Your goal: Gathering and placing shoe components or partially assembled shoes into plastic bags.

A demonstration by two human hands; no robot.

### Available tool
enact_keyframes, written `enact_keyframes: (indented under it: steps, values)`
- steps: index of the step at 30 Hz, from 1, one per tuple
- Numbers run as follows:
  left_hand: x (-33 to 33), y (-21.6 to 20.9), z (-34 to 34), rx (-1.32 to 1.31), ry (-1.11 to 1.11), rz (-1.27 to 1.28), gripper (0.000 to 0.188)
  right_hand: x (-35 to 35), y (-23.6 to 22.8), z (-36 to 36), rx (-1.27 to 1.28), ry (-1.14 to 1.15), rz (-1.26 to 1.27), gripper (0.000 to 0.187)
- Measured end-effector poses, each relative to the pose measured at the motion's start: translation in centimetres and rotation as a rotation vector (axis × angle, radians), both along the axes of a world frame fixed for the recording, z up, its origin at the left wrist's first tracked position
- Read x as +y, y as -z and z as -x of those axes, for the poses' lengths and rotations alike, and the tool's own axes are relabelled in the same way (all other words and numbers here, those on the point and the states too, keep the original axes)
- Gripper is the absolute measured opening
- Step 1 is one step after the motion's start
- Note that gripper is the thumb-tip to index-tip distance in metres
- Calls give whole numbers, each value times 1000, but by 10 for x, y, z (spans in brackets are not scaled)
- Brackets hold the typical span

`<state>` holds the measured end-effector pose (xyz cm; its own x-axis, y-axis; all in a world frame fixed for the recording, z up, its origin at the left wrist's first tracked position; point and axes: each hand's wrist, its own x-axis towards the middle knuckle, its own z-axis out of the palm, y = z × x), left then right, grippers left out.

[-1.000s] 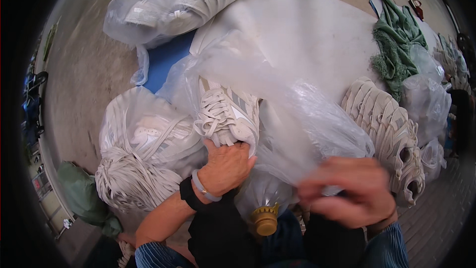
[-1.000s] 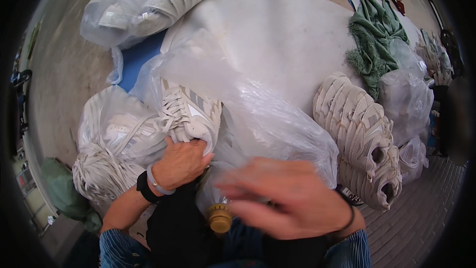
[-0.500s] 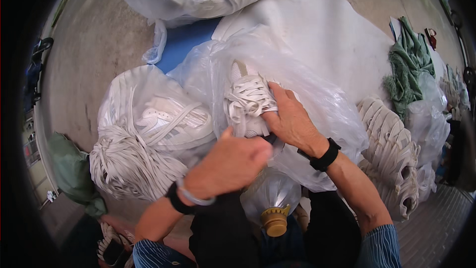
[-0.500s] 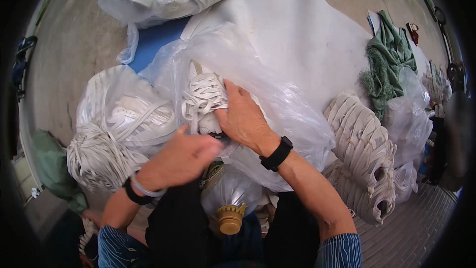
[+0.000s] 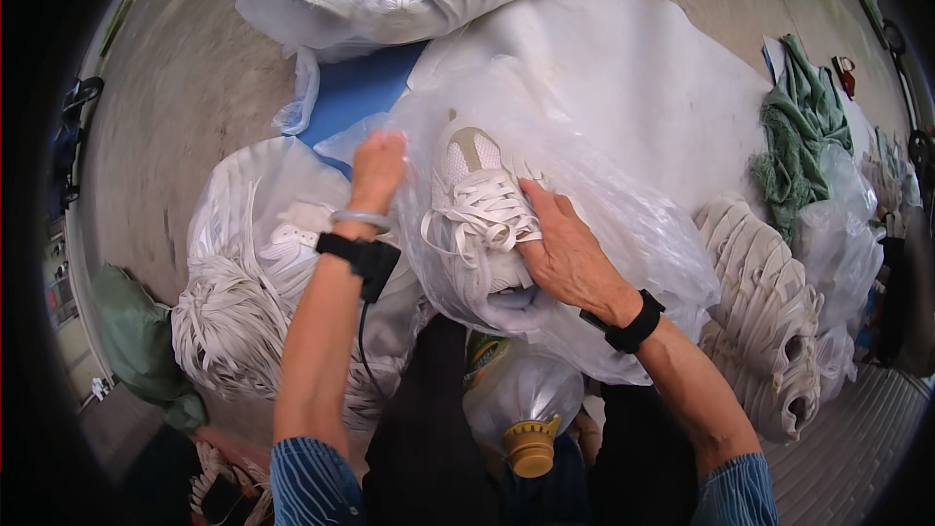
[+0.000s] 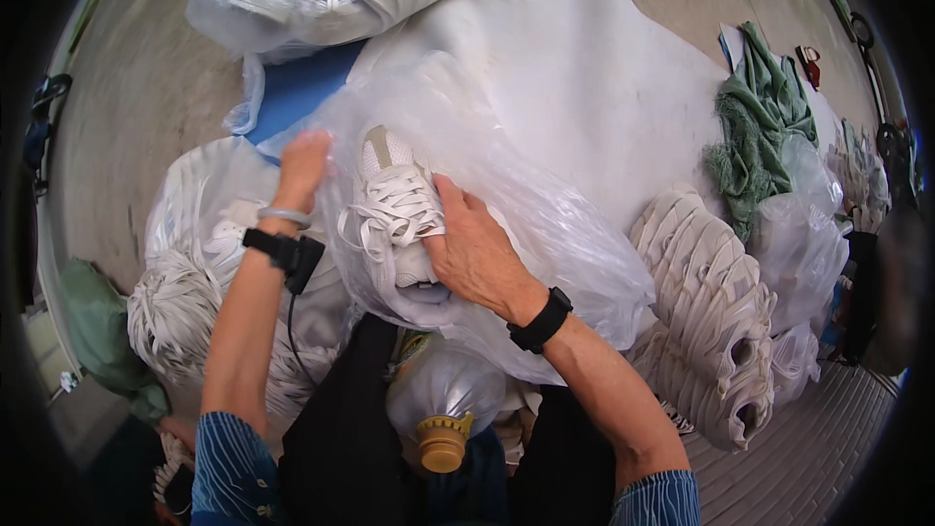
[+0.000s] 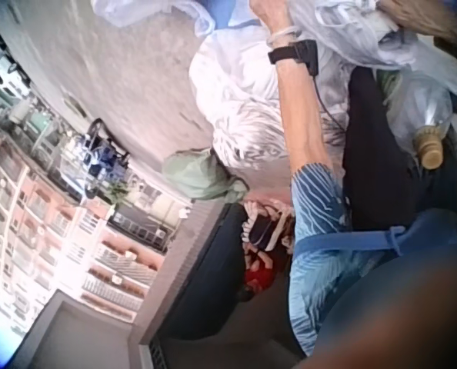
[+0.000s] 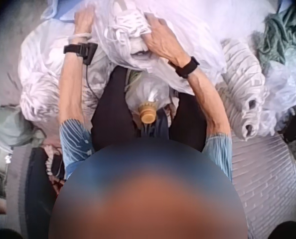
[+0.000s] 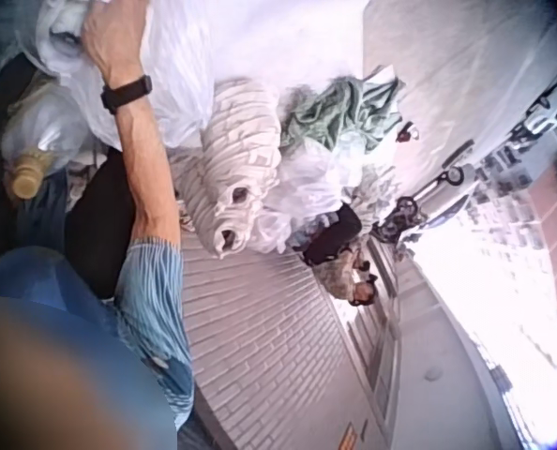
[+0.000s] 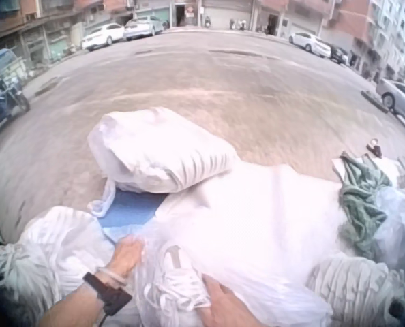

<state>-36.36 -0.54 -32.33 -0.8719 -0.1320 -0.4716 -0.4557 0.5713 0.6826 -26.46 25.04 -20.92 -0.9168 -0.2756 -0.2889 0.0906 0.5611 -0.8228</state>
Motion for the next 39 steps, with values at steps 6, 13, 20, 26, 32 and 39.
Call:
enact_keyframes:
  steps: [6, 13, 20, 26, 32, 39]
  values:
    - [34, -174, -33, 246, -226, -514, 22, -9, 23, 3, 28, 64, 32, 45]
    - [-11, -206, -61, 726, -102, -30, 25, -32, 42, 9, 353, -238, -245, 19]
    - [-79, -277, -123, -15, -50, -1566, 32, -51, 34, 7, 248, -502, -496, 24]
    - [-37, -185, -147, -214, 188, -85, 37, -47, 25, 8, 16, -89, -147, 56]
    - [31, -129, -138, 132, 357, 28, 47, -32, 59, 28, -168, 28, 336, 45]
    - [17, -102, -126, -144, 239, -210, 45, 16, 110, 70, 174, -602, -775, 31]
